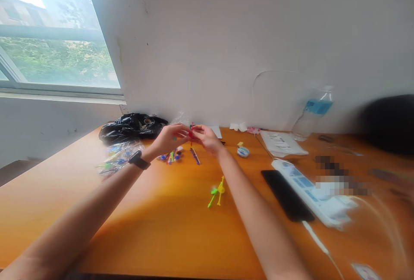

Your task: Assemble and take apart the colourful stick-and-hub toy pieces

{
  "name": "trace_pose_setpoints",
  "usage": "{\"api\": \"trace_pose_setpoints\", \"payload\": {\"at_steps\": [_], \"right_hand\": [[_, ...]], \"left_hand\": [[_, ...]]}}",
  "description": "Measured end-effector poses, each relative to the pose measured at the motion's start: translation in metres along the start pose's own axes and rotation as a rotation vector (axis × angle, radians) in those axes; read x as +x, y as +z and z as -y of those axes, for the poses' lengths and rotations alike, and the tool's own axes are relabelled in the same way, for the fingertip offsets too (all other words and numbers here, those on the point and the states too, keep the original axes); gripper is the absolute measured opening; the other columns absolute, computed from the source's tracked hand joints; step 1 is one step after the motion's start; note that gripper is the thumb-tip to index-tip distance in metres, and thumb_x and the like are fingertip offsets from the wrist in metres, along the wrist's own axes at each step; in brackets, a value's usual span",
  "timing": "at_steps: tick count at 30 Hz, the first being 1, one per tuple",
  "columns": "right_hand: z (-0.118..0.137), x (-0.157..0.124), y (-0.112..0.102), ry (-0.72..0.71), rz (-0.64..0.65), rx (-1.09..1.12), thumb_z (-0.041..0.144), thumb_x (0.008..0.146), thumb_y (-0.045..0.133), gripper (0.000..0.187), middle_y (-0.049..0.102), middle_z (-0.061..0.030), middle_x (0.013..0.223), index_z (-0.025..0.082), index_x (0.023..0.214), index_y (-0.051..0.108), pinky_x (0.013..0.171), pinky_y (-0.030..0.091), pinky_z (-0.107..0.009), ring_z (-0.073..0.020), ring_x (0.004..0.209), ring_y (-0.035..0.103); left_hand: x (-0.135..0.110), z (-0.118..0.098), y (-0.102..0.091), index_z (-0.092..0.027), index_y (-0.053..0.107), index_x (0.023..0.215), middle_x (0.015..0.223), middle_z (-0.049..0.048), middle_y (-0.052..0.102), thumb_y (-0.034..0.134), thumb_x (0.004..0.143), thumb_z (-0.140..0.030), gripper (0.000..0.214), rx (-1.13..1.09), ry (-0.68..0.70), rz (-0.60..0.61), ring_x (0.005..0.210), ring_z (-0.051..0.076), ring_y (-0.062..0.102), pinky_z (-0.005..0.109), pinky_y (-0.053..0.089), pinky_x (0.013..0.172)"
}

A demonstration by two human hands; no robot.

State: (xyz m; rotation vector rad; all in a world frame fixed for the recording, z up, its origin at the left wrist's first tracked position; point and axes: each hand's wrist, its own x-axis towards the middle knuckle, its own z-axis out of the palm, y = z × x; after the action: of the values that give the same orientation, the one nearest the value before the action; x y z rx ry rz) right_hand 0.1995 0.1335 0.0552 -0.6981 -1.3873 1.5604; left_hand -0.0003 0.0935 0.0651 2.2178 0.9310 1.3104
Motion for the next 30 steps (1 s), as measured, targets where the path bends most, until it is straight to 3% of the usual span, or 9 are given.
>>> {"api": "trace_pose_setpoints", "payload": {"at_steps": [6, 14, 17, 20, 24, 27, 30], "right_hand": [[-0.003, 0.001, 0.006, 0.021, -0.019, -0.047, 0.020, 0.084, 0.081, 0.014, 0.076, -0.0046, 0.096, 0.017, 0.094, 0.072, 0.093, 0.061, -0.029, -0.0155, 0.092, 0.074], [-0.004, -0.002, 0.007, 0.084, -0.040, -0.211, 0.022, 0.088, 0.074, 0.009, 0.076, -0.0045, 0.085, 0.018, 0.094, 0.069, 0.078, 0.063, -0.029, -0.0154, 0.078, 0.075], [-0.005, -0.002, 0.005, 0.049, -0.040, -0.288, 0.024, 0.084, 0.075, 0.013, 0.074, -0.0030, 0.079, 0.018, 0.091, 0.066, 0.066, 0.056, -0.022, -0.0130, 0.072, 0.071], [-0.009, -0.002, 0.002, -0.012, 0.020, -0.299, 0.027, 0.081, 0.074, 0.017, 0.066, 0.0023, 0.068, 0.019, 0.088, 0.062, 0.054, 0.043, -0.019, -0.0089, 0.059, 0.058], [-0.015, -0.002, 0.001, -0.024, 0.067, -0.322, 0.032, 0.081, 0.070, 0.019, 0.054, 0.0071, 0.063, 0.021, 0.089, 0.056, 0.050, 0.034, -0.020, -0.0079, 0.053, 0.045], [-0.019, 0.000, -0.003, -0.032, 0.027, -0.452, 0.033, 0.085, 0.062, 0.015, 0.050, 0.0068, 0.065, 0.021, 0.093, 0.059, 0.050, 0.034, -0.021, -0.0093, 0.054, 0.043], [-0.021, 0.003, -0.013, 0.008, 0.014, -0.788, 0.027, 0.091, 0.050, 0.015, 0.052, 0.0048, 0.069, 0.021, 0.099, 0.062, 0.052, 0.036, -0.023, -0.0110, 0.055, 0.046]], "left_hand": [[-0.001, 0.006, 0.000, -0.019, 0.075, 0.115, 0.111, 0.0074, 0.074, 0.066, 0.094, -0.022, 0.023, 0.106, 0.043, -0.038, 0.101, 0.019, 0.073, 0.030, 0.062, 0.092], [-0.003, 0.010, 0.005, -0.016, 0.076, 0.104, 0.095, 0.0062, 0.079, 0.069, 0.096, -0.027, 0.015, 0.118, 0.043, 0.019, 0.085, 0.018, 0.077, 0.024, 0.061, 0.079], [-0.004, 0.009, 0.006, -0.016, 0.077, 0.102, 0.092, 0.0054, 0.079, 0.070, 0.095, -0.027, 0.015, 0.114, 0.070, 0.019, 0.083, 0.017, 0.077, 0.023, 0.061, 0.077], [-0.004, 0.007, 0.008, -0.016, 0.076, 0.104, 0.093, 0.0052, 0.079, 0.068, 0.095, -0.025, 0.015, 0.091, 0.062, 0.032, 0.084, 0.018, 0.077, 0.022, 0.060, 0.077], [-0.005, 0.007, 0.011, -0.017, 0.076, 0.094, 0.087, 0.0020, 0.078, 0.066, 0.090, -0.017, 0.011, 0.094, 0.040, 0.047, 0.081, 0.016, 0.076, 0.020, 0.058, 0.075], [-0.007, 0.012, 0.012, -0.016, 0.073, 0.087, 0.080, 0.0012, 0.076, 0.068, 0.089, -0.020, 0.006, 0.085, -0.008, 0.043, 0.077, 0.016, 0.075, 0.019, 0.056, 0.070], [-0.011, 0.025, 0.014, -0.015, 0.070, 0.090, 0.080, 0.0028, 0.075, 0.071, 0.088, -0.026, 0.011, 0.065, -0.086, 0.063, 0.077, 0.017, 0.075, 0.020, 0.055, 0.066]]}}
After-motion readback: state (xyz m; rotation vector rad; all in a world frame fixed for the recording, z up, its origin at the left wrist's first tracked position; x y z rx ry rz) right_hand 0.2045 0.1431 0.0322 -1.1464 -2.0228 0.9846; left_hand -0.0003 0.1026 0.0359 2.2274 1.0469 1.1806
